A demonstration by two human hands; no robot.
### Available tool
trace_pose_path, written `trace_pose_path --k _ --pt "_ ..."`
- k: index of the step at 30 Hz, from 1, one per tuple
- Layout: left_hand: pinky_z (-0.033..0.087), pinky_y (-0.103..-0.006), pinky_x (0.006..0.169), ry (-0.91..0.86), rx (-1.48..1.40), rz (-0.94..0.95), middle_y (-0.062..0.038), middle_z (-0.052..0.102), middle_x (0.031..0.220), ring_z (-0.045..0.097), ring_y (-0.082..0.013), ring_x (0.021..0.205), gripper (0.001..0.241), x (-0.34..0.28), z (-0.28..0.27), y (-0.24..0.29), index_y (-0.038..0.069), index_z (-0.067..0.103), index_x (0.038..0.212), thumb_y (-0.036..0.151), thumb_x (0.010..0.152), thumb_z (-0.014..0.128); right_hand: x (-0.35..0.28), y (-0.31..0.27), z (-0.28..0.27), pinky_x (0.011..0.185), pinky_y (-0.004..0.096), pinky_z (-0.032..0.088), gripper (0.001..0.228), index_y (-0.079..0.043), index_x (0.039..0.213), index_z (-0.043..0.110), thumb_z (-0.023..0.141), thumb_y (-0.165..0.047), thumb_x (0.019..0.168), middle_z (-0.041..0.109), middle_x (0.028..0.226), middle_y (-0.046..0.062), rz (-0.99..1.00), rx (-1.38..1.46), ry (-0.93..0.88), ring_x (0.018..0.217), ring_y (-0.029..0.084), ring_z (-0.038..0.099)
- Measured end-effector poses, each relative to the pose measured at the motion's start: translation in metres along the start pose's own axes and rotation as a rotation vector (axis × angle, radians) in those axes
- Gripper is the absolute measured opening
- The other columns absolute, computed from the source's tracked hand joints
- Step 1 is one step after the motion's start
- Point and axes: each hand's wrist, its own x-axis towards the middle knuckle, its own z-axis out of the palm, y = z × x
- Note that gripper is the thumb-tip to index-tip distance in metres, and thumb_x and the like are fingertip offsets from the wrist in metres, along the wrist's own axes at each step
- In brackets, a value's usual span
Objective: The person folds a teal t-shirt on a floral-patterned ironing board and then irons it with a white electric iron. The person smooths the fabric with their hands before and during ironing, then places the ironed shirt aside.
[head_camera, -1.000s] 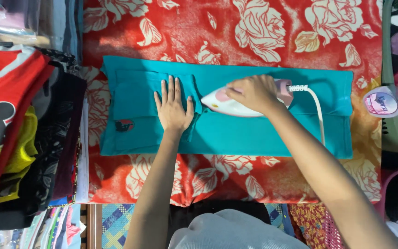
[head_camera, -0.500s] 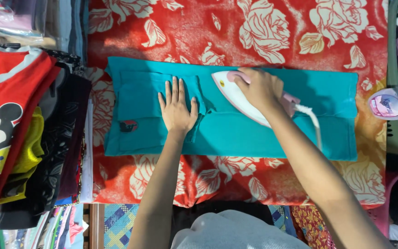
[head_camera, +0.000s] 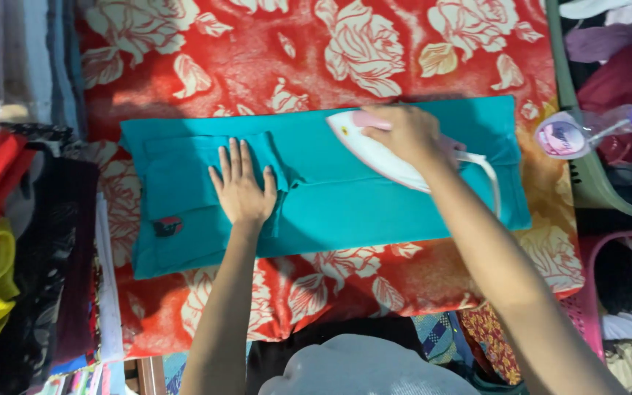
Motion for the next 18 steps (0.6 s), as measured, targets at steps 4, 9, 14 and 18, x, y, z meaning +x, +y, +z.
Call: trace_pose_path --k 4,9,14,18 --pt "0.015 -0.0632 0.122 -0.001 -0.008 0.002 -0.01 0.03 0.17 0.024 -0.0345 0.157 0.077 0.001 0.0 0.001 0.012 0.036 0.162 0.048 0.095 0.046 -0.021 0.073 -0.047 0.093 0.046 0.054 0.048 -0.047 0.129 0.07 0.077 -0.05 0.081 0.073 0.125 -0.002 0.197 -0.004 -0.108 0.117 0.034 0.066" --pt "0.015 -0.0641 0.121 0.015 0.0 0.005 -0.012 0.03 0.17 0.024 -0.0355 0.156 0.076 0.0 0.003 0.0 0.011 0.037 0.162 0.048 0.096 0.046 -0.016 0.204 -0.035 0.088 0.042 0.055 0.042 -0.05 0.127 0.071 0.08 -0.048 0.086 0.074 0.115 -0.004 0.41 -0.003 0.127 0.109 0.03 0.068" --pt "0.013 -0.0638 0.122 0.017 -0.009 -0.004 -0.01 0.027 0.171 0.021 -0.0356 0.157 0.074 0.0 0.0 0.003 0.012 0.036 0.163 0.047 0.099 0.043 -0.039 0.142 -0.059 0.083 0.041 0.055 0.039 -0.036 0.119 0.078 0.083 -0.046 0.081 0.076 0.109 0.006 0.235 0.115 0.032 0.104 0.039 0.07" --pt "0.014 -0.0639 0.121 0.034 0.0 -0.001 -0.011 0.027 0.171 0.022 -0.0357 0.157 0.073 0.0 0.002 0.004 0.012 0.036 0.163 0.047 0.099 0.043 -0.029 0.147 -0.062 0.08 0.038 0.054 0.04 -0.039 0.116 0.078 0.082 -0.055 0.079 0.077 0.105 0.0 0.188 0.045 0.06 0.101 0.03 0.071"
